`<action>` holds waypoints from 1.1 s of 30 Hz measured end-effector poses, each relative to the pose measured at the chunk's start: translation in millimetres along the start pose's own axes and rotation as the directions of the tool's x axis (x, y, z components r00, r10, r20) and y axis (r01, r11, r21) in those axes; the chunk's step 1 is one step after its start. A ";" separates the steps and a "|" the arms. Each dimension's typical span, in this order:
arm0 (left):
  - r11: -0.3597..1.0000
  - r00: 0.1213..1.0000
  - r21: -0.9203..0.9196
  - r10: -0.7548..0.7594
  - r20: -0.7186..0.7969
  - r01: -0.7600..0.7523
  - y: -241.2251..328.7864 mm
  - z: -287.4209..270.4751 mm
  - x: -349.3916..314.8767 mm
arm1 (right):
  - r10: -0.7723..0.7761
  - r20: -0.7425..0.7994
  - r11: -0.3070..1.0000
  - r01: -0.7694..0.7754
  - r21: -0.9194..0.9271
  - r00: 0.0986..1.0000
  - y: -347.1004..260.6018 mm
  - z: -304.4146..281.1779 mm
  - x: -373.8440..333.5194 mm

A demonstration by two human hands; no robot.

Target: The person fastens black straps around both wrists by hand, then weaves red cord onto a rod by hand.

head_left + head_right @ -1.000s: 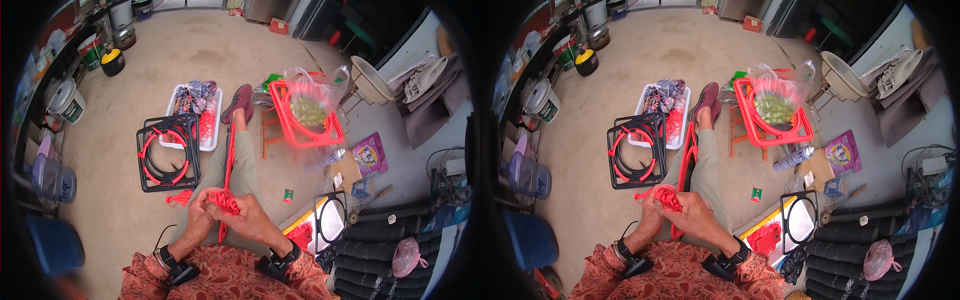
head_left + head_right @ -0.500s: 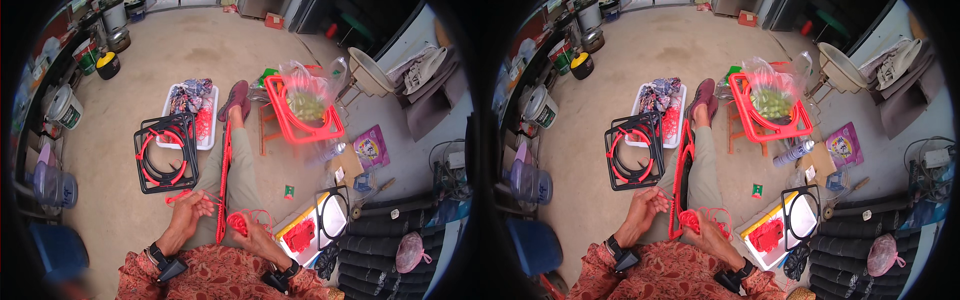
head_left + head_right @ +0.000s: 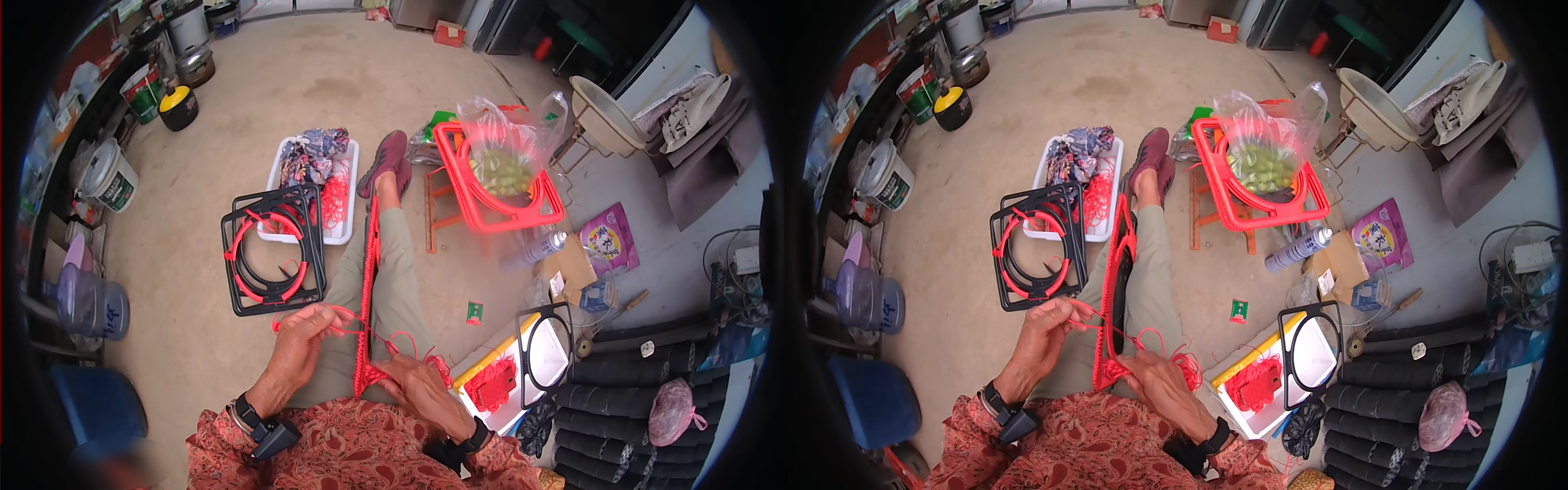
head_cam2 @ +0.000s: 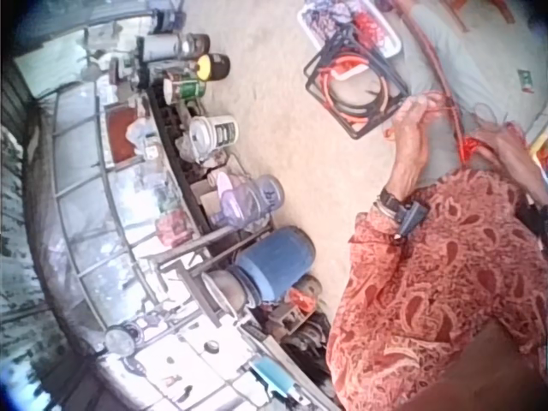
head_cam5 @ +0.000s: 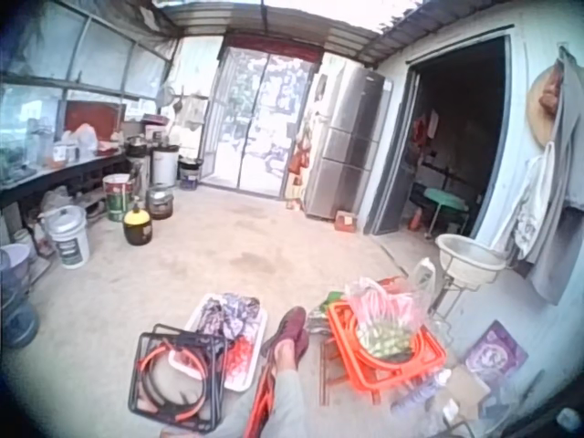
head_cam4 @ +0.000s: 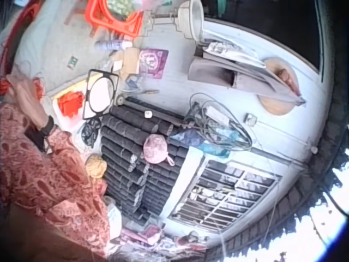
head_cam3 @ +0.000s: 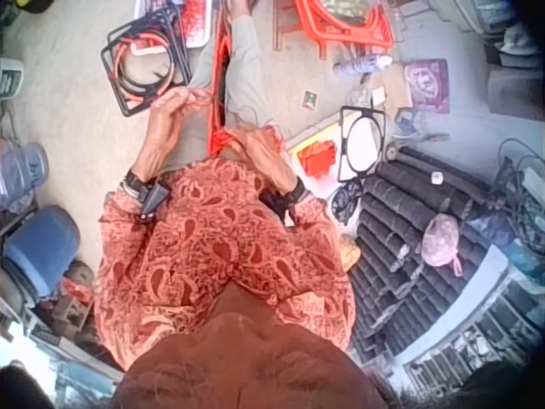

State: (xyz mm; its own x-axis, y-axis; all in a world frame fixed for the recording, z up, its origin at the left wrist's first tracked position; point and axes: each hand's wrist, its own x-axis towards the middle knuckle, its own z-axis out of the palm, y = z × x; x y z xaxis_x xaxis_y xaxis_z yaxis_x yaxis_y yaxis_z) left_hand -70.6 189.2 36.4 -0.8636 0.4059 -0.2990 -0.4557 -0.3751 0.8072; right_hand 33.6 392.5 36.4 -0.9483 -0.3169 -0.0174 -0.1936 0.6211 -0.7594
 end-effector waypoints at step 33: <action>0.990 0.977 0.134 0.076 -0.197 -0.050 3.7 -16.3 1.7 | -0.027 -0.327 0.995 0.058 0.087 0.945 -23.2 -20.5 68.5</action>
State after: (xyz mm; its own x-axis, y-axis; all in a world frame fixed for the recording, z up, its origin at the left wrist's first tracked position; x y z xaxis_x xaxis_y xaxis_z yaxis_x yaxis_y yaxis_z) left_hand -77.3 174.9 30.6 -0.9212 0.2039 -0.3313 -0.3792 -0.2798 0.8820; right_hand -32.0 371.1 66.2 -0.9729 -0.0820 0.2164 -0.2261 0.5372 -0.8126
